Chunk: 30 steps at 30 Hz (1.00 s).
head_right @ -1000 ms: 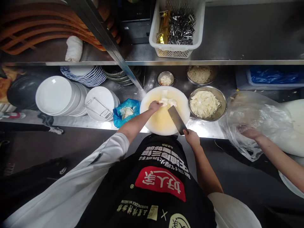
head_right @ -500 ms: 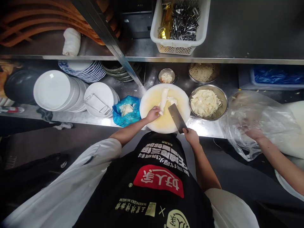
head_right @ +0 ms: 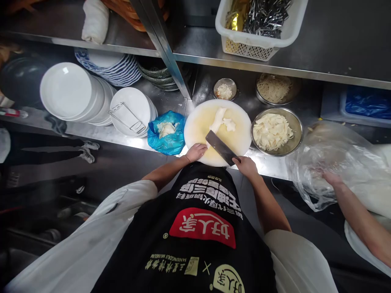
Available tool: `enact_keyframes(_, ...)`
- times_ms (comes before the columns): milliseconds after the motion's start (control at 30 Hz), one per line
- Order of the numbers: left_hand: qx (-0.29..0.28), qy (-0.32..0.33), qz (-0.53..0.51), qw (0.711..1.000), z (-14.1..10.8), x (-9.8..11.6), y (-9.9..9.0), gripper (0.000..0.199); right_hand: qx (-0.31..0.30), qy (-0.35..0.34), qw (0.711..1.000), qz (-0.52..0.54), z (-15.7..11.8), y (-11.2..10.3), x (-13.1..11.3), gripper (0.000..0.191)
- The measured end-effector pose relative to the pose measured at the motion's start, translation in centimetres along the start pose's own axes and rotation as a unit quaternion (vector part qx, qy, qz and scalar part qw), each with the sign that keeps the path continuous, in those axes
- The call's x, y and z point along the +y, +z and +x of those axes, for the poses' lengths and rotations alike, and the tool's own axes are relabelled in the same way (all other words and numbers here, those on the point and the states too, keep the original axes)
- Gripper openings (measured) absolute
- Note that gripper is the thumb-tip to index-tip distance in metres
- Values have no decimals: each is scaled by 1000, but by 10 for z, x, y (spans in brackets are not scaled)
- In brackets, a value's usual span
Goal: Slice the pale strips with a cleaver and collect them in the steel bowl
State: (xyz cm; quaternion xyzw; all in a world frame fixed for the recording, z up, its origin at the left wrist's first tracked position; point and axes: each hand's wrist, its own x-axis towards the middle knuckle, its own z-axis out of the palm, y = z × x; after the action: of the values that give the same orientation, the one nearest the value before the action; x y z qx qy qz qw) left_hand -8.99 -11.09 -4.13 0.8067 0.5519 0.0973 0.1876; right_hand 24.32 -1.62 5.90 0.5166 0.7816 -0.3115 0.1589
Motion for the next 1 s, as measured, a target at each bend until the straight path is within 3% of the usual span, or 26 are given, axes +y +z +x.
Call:
enact_keyframes(233,-16,-3,-2,1000,2,2,-1,38,-51,-34,998,-4,44,-12,9,48)
enact_keyframes(433,-17,-1,-10,1000,9,2,-6,32,36,-3,999,1,76,-30,13,49)
enact_keyframes(567,-46,-28,5,999,28,5,-18,31,79,29,995,44,64,-26,12,49)
enact_keyframes(800,-130,-32,70,989,66,5,-37,26,75,69,988,116,15,-6,30,51)
enact_keyframes(900,-129,-2,72,989,56,2,-43,23,48,38,994,93,7,-2,28,51)
enact_keyframes(1000,-133,24,70,988,28,-2,-44,21,15,-11,998,54,8,3,15,49)
